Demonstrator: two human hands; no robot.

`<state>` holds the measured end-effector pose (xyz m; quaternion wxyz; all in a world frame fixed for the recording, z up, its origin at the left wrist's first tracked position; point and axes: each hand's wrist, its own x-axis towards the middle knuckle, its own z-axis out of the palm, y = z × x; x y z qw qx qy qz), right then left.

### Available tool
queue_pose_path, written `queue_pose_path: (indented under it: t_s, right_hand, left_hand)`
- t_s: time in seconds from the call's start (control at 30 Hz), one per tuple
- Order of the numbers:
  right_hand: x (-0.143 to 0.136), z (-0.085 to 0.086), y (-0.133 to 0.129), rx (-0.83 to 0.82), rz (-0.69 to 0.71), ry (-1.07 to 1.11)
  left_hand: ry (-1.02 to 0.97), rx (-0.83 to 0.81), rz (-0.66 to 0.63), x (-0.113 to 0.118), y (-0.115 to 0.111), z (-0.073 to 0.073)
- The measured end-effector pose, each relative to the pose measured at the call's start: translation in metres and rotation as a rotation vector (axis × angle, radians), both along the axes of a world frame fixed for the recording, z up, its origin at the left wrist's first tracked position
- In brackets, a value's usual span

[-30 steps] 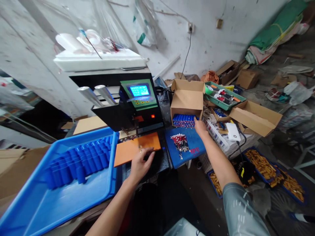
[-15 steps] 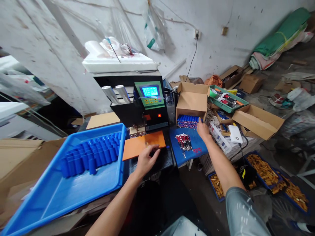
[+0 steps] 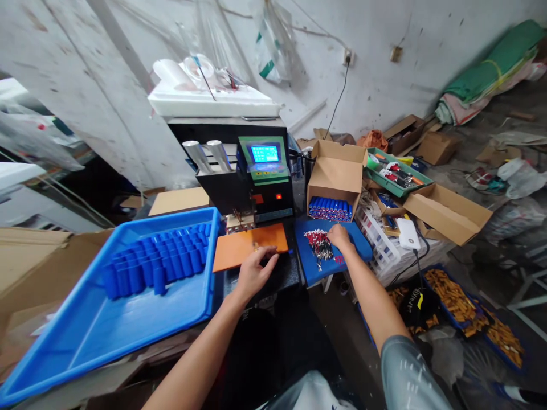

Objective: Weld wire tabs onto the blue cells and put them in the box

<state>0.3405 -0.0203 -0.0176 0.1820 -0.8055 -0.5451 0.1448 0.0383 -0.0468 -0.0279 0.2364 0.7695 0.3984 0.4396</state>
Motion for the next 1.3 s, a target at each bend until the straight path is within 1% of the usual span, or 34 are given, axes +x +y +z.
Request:
queue_pose_path:
  t_s: [0.2,0.37,0.43,0.5,0.57,0.6,0.7,0.77,0.87,0.93,1.03,1.1,1.13,1.17,1.2,1.23,1.3]
  right_hand:
    - [0.0,-0.004,0.004,0.034,-0.034,0.076]
    - [0.008,-0.005,0.0,0.15,-0.064,0.16]
    - [0.012,-0.003,-0.004,0.264,-0.111,0.259]
    - [0.015,0.003,-0.007,0.437,-0.18,0.431]
    - [0.014,0.012,-0.01,0.597,-0.223,0.619]
    - [0.01,0.017,-0.012,0.644,-0.219,0.692]
    - [-0.013,0.035,-0.018,0.709,-0.168,0.895]
    - [-0.038,0.044,-0.024,0.703,-0.134,1.043]
    - [-0.084,0.052,-0.036,0.641,-0.019,1.246]
    - [-0.112,0.055,-0.044,0.587,0.07,1.352]
    - [-0.145,0.055,-0.054,0.514,0.189,1.451]
    - [-0.162,0.054,-0.057,0.485,0.226,1.481]
    - [-0.169,0.053,-0.058,0.479,0.228,1.484]
    - [-0.176,0.051,-0.059,0.477,0.22,1.48]
    - [-0.182,0.05,-0.059,0.477,0.206,1.473]
    - [-0.187,0.048,-0.059,0.475,0.189,1.463]
    - [-0.197,0.044,-0.059,0.467,0.148,1.435]
  left_hand:
    - [0.001,0.025,0.007,0.0,-0.001,0.001]
    - [-0.001,0.029,0.001,0.0,-0.002,0.002]
    - [-0.014,0.022,-0.003,0.0,-0.002,0.003]
    - [-0.031,0.01,-0.004,0.0,-0.001,0.002]
    - [-0.053,-0.02,-0.003,0.0,0.0,0.001]
    - [-0.073,-0.043,-0.003,0.0,0.0,0.001]
    - [-0.187,-0.122,-0.011,0.003,-0.003,0.006]
    - [-0.27,-0.16,-0.013,0.006,-0.01,0.015]
    - [-0.389,-0.253,-0.013,0.013,-0.025,0.03]
    - [-0.525,-0.408,-0.04,0.016,-0.032,0.038]
    - [-0.698,-0.68,-0.119,0.013,-0.036,0.045]
    - [-0.729,-0.804,-0.179,0.007,-0.037,0.046]
    - [-0.727,-0.825,-0.191,0.004,-0.038,0.046]
    - [-0.72,-0.808,-0.173,0.0,-0.04,0.045]
    - [-0.708,-0.744,-0.119,-0.004,-0.042,0.044]
    - [-0.685,-0.639,-0.033,-0.007,-0.045,0.043]
    - [-0.592,-0.35,0.156,-0.014,-0.052,0.041]
